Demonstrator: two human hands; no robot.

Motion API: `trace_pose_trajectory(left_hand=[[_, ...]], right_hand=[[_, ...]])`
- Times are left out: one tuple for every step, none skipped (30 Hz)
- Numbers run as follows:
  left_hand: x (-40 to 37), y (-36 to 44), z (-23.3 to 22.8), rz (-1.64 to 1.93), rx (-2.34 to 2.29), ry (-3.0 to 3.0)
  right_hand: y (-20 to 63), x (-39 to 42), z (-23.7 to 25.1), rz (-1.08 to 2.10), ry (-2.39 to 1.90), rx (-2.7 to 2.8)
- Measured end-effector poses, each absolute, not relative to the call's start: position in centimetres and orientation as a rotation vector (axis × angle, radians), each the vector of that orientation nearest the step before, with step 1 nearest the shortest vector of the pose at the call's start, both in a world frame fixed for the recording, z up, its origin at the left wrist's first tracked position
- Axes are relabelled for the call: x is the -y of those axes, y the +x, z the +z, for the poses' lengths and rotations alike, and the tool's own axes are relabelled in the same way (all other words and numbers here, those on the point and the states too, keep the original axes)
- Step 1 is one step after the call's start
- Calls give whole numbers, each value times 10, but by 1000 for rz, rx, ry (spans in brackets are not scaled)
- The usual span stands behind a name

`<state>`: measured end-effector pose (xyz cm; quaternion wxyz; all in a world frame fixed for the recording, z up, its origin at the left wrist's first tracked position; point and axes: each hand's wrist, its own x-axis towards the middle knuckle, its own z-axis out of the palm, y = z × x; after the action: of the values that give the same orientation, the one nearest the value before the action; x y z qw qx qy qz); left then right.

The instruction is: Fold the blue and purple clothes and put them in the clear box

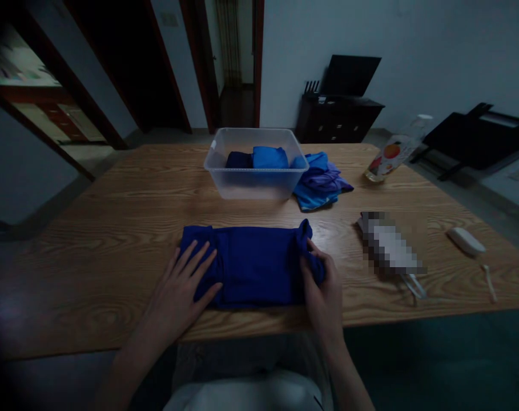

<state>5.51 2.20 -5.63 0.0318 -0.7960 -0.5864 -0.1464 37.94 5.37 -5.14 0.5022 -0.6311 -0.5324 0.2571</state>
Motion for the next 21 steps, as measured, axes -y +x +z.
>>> trace_pose_trajectory(left_hand=[[-22,56,-56,-439,1807,-2454],[-22,56,-55,-430,1807,-2456],[-22,57,-55,-426,1807,-2455],[-22,58,-54,-425,1806,-2455],[-22,58,-54,-427,1804,-2453],[-22,59,-54,-430,1801,-2452],[-22,59,-54,-436,1799,-2450],[-22,59,-54,-441,1798,-2450],[-21,59,-54,-446,1800,-2451],[-21,59,-55,-448,1805,-2451],[-21,59,-55,-451,1811,-2452],[-21,59,-55,-453,1818,-2452],[-20,60,-56,-455,1826,-2452],[-20,60,-56,-459,1834,-2454],[-20,60,-55,-466,1841,-2458],[-20,60,-55,-478,1846,-2468],[-20,60,-54,-497,1851,-2487],[-21,58,-53,-525,1859,-2513],[-21,55,-52,-566,1876,-2537],[-22,50,-52,-622,1912,-2547],[-23,45,-52,-693,1975,-2522]], right_hand=[[374,-55,-44,565,-1530,1311],[368,-56,-38,507,-1528,1355],[362,-56,-32,448,-1513,1419],[355,-56,-28,390,-1482,1507],[348,-55,-26,340,-1429,1625],[341,-56,-26,301,-1349,1772],[334,-56,-28,276,-1255,1939],[327,-57,-30,262,-1160,2107],[321,-58,-33,258,-1086,2256],[318,-58,-34,268,-1038,2377],[316,-57,-34,281,-1010,2461],[317,-56,-32,311,-1002,2516],[320,-53,-28,365,-997,2544],[325,-50,-23,438,-979,2545],[332,-47,-17,515,-959,2519],[340,-45,-11,574,-958,2467],[349,-44,-8,603,-990,2392],[358,-46,-8,603,-1057,2295],[366,-49,-12,577,-1155,2182],[374,-55,-18,545,-1273,2071],[382,-62,-27,523,-1389,1970]])
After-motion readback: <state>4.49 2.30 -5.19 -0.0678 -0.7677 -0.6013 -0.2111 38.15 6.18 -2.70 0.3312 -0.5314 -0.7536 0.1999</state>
